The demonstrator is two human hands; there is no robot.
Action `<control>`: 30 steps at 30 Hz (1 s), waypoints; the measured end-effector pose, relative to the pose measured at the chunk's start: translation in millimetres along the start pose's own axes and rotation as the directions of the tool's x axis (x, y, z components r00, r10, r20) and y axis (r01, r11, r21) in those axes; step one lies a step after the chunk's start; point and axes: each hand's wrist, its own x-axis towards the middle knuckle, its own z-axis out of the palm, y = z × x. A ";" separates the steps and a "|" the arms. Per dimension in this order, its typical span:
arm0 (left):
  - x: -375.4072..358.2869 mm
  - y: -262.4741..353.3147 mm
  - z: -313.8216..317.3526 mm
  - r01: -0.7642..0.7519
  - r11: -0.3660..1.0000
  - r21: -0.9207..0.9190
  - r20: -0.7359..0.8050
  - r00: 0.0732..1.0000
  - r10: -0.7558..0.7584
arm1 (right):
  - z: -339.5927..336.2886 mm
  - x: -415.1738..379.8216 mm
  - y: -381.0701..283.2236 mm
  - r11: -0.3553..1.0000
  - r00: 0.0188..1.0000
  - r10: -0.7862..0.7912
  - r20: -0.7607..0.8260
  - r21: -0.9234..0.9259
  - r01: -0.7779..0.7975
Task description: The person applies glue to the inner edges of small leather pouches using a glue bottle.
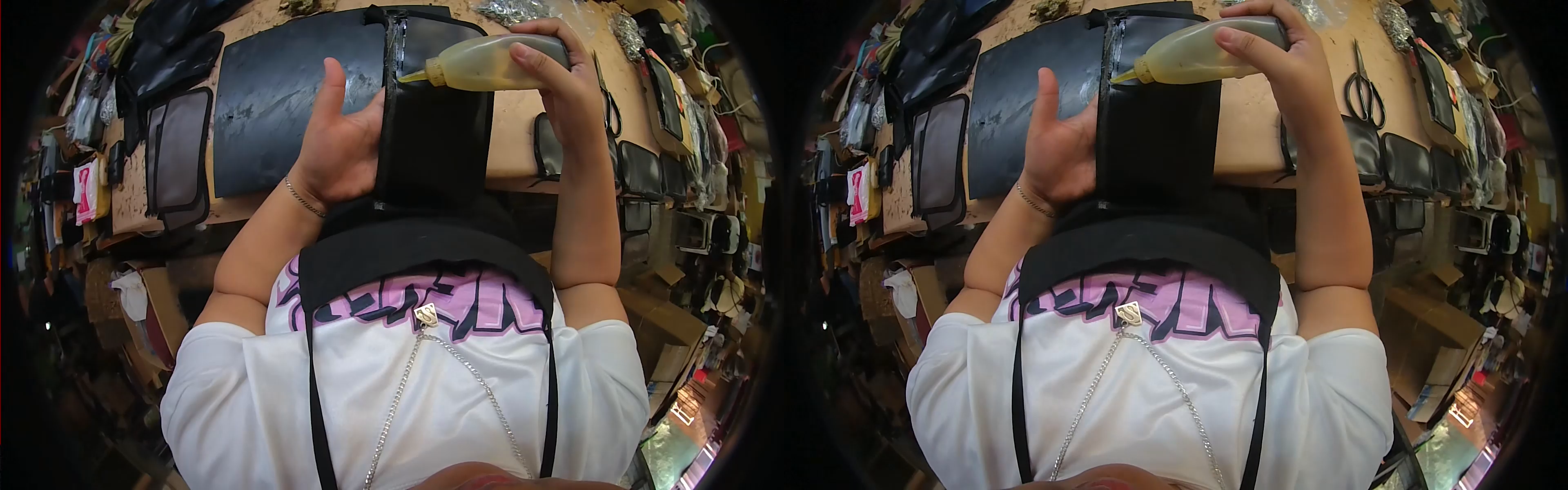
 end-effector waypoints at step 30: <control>-3.8 7.7 -5.9 -0.111 0.990 -0.082 -0.067 0.992 0.106 | -15.6 -30.8 -39.7 0.968 0.920 -0.241 0.309 0.152 0.202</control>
